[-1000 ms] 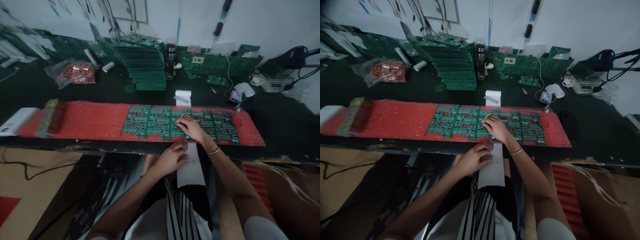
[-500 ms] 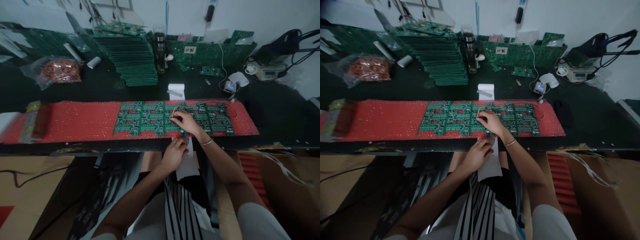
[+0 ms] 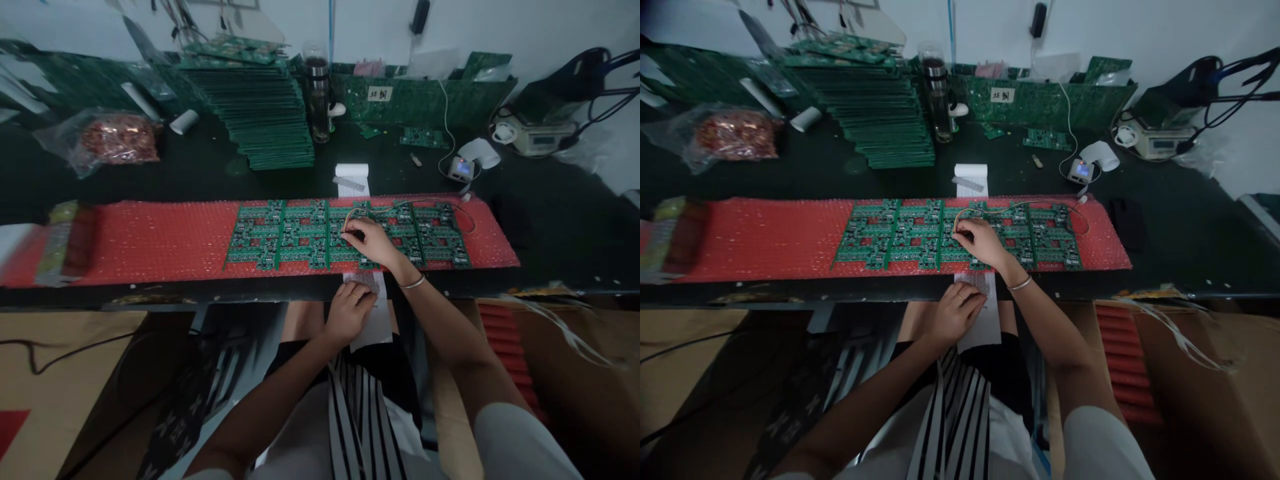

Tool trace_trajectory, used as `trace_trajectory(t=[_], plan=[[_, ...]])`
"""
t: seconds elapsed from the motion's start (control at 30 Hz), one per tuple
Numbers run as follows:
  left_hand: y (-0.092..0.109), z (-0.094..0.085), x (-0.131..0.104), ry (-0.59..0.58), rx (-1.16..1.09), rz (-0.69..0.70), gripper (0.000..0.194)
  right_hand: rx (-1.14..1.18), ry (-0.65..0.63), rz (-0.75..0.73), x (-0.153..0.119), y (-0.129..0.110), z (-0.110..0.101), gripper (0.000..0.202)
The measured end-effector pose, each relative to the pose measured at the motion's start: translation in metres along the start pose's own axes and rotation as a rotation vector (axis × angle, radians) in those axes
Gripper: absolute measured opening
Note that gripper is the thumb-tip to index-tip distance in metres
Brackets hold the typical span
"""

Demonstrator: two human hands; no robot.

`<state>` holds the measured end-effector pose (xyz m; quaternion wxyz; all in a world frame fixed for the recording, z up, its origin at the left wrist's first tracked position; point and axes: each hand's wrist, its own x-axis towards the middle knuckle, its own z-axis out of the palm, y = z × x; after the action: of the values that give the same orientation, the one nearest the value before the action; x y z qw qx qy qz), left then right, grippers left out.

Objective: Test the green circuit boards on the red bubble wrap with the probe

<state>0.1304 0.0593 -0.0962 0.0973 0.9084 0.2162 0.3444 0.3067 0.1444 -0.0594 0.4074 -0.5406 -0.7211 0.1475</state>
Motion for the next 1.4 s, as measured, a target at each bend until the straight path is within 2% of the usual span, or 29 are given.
trace_trajectory(t=[0.13,0.23,0.3,0.37,0.43,0.53,0.63,0.77,1.07,1.2,1.3,1.4], plan=[[0.009,-0.003,0.002,0.004,-0.075,-0.071,0.016,0.003,0.009,-0.021,0.001,-0.001,0.0,0.012],[0.001,-0.022,0.014,-0.021,-0.219,-0.169,0.016,0.016,0.031,-0.072,0.0,-0.004,-0.002,0.011],[-0.02,-0.04,0.033,-0.005,-0.311,-0.248,0.014,0.03,0.078,-0.082,-0.001,-0.005,-0.003,0.01],[-0.053,-0.055,0.058,0.015,-0.343,-0.343,0.013,0.054,0.139,-0.04,-0.003,-0.006,-0.004,0.01],[-0.09,-0.064,0.085,-0.039,-0.332,-0.375,0.013,0.08,0.177,0.025,-0.004,-0.005,-0.004,0.012],[-0.133,-0.062,0.119,-0.227,-0.292,-0.356,0.014,0.094,0.177,0.073,-0.004,-0.005,-0.002,0.013],[-0.151,-0.052,0.137,-0.406,-0.201,-0.31,0.018,0.089,0.168,0.067,-0.003,-0.005,-0.001,0.015],[-0.152,-0.044,0.141,-0.459,-0.13,-0.288,0.021,0.074,0.175,0.057,-0.004,-0.004,0.001,0.014],[-0.147,-0.045,0.141,-0.482,-0.024,-0.274,0.021,0.082,0.161,0.086,-0.004,-0.007,0.001,0.015],[-0.136,-0.048,0.129,-0.432,0.056,-0.281,0.025,0.12,0.188,0.112,-0.006,-0.006,0.002,0.017],[-0.125,-0.052,0.114,-0.418,0.174,-0.17,0.028,0.193,0.216,0.206,-0.003,-0.003,0.0,0.023],[-0.116,-0.055,0.104,-0.425,0.279,-0.111,0.036,0.245,0.226,0.235,0.017,-0.002,-0.001,0.024]])
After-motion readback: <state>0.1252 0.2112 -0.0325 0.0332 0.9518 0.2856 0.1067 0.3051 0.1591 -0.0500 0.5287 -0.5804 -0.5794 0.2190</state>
